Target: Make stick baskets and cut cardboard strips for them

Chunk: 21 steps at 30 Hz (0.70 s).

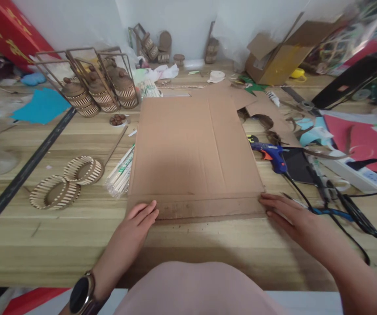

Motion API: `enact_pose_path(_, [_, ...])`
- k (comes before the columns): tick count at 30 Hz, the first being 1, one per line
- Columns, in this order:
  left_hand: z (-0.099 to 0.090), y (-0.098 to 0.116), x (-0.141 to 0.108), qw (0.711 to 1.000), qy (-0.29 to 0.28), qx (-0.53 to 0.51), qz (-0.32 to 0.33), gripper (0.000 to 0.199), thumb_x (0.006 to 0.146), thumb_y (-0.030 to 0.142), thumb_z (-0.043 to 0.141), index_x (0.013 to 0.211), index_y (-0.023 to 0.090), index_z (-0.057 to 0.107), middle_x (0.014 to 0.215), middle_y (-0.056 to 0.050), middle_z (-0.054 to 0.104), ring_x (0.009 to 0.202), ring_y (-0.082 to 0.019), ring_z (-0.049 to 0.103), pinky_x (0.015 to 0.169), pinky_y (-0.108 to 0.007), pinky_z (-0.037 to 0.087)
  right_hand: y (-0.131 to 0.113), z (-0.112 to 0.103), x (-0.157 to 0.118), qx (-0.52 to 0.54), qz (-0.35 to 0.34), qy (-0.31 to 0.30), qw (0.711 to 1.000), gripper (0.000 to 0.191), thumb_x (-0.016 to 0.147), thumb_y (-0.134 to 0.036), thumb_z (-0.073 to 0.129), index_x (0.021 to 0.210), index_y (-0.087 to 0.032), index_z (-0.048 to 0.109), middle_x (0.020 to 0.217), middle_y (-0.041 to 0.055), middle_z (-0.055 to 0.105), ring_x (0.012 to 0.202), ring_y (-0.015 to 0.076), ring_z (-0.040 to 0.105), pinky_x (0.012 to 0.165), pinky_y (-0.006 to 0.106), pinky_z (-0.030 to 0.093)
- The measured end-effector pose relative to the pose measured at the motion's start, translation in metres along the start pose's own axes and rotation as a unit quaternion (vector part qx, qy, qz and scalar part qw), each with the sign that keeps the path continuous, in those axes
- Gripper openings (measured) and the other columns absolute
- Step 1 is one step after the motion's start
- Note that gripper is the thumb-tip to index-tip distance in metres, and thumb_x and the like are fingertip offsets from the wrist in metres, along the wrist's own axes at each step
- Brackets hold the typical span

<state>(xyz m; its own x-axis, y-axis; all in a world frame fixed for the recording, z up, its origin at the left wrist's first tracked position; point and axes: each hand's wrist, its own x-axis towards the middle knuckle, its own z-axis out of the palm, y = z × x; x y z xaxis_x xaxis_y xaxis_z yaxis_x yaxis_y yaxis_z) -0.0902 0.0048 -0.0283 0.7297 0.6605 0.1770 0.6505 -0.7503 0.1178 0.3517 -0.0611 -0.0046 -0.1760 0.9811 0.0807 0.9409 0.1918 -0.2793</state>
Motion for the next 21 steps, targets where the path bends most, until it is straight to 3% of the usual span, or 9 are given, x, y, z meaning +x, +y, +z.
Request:
enact_pose_path(7, [0.0016,0.0002,0.0000,1.000,-0.010,-0.014,-0.014,0.041,0.096,0.006,0.037,0.122,0.016,0.067,0.134,-0.010,0.064,0.116,-0.022,0.059,0.095,-0.038,0.056,-0.0003,0.0014,0.0022,0.006,0.009,0.001,1.000,0.032,0.093,-0.035,0.044,0.112,-0.024,0.068,0.116,0.0094,0.072,0.108,0.0262,0.069,0.094,0.044,0.058])
enact_pose_path(17, [0.0004,0.0018,0.0016,1.000,-0.017,-0.017,-0.016,0.041,0.094,0.004,0.039,0.122,0.014,0.066,0.134,-0.010,0.064,0.117,-0.022,0.058,0.096,-0.037,0.054,-0.0011,0.0036,0.0045,-0.014,-0.009,0.006,1.000,0.037,0.094,-0.033,0.042,0.116,-0.017,0.067,0.118,0.0146,0.070,0.107,0.0276,0.069,0.094,0.044,0.058])
enact_pose_path(21, [-0.0014,0.0012,0.0016,0.999,-0.032,-0.005,-0.007,0.050,0.087,-0.003,0.039,0.127,0.015,0.064,0.135,-0.011,0.063,0.116,-0.023,0.057,0.095,-0.035,0.054,0.0003,0.0043,0.0052,-0.022,-0.015,0.002,1.000,0.036,0.094,-0.031,0.042,0.118,-0.018,0.066,0.117,0.0144,0.070,0.106,0.0271,0.069,0.093,0.043,0.058])
